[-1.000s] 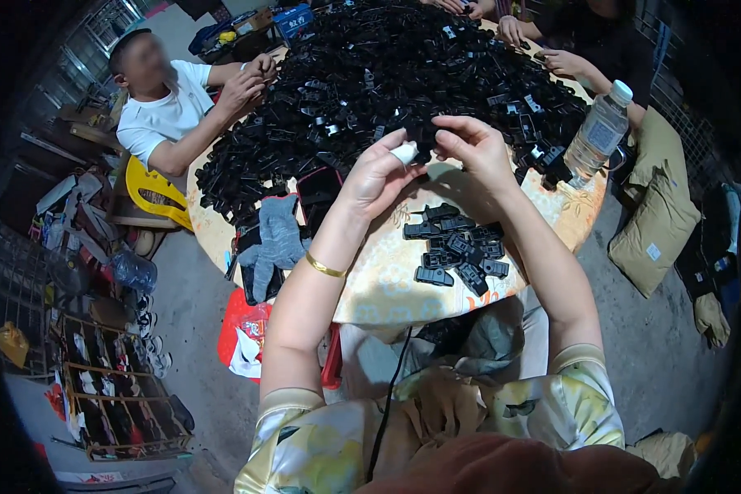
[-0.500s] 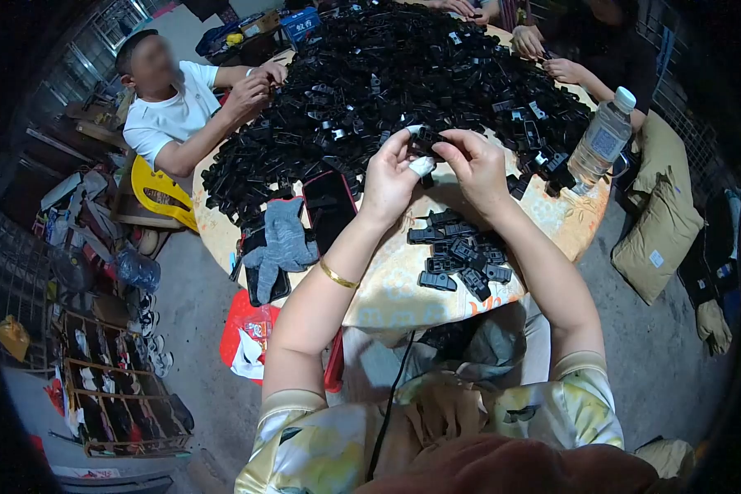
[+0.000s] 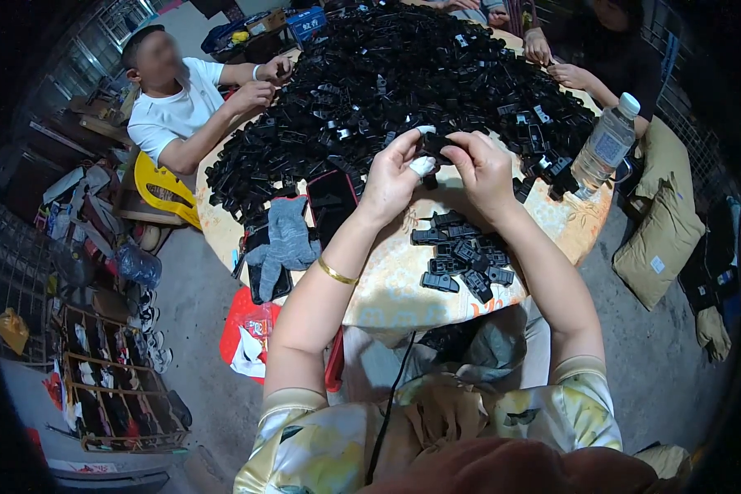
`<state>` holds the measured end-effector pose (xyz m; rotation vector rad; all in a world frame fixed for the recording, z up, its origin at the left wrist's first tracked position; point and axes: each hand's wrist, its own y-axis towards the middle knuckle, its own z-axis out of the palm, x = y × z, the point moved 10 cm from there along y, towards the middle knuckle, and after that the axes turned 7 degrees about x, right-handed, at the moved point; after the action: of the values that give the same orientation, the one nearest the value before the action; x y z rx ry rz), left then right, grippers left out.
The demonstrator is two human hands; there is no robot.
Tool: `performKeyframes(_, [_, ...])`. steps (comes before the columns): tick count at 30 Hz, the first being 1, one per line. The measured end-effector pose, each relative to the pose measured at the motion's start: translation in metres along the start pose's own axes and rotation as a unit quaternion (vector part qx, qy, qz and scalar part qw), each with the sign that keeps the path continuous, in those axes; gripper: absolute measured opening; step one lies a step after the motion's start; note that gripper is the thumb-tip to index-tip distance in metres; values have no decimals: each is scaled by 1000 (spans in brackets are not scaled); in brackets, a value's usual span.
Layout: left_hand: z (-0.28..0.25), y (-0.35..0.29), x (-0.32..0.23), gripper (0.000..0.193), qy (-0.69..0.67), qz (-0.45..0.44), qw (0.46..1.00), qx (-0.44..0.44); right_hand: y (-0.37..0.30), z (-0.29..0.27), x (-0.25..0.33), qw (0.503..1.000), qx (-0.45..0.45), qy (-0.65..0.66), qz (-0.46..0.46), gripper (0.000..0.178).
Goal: Sorting and inspecting small black plastic components on a production table.
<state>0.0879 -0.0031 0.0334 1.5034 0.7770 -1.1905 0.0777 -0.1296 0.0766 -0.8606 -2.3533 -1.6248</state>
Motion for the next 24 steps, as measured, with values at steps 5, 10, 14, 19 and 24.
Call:
performKeyframes(5, [1,-2,4,42,-40,-29,999,-9,-2,1,8,998,11,-43,-41,11])
performKeyframes(10, [2,-3,8,42,-152,-28,988,3,-5,8,28,990,33,-87,-102,22])
performKeyframes(14, [-25,-4,22,32,-98,-44,990,-95,-9,29,28,977,90,-152,-115,31])
performKeyframes(19, [-5,-4,-4,38,124,-45,991,0,7,-18,-54,979,12,108,175,24])
performKeyframes(24, [50,-20,23,46,399,-41,881,249,4,-29,-112,965,131,-71,216,25])
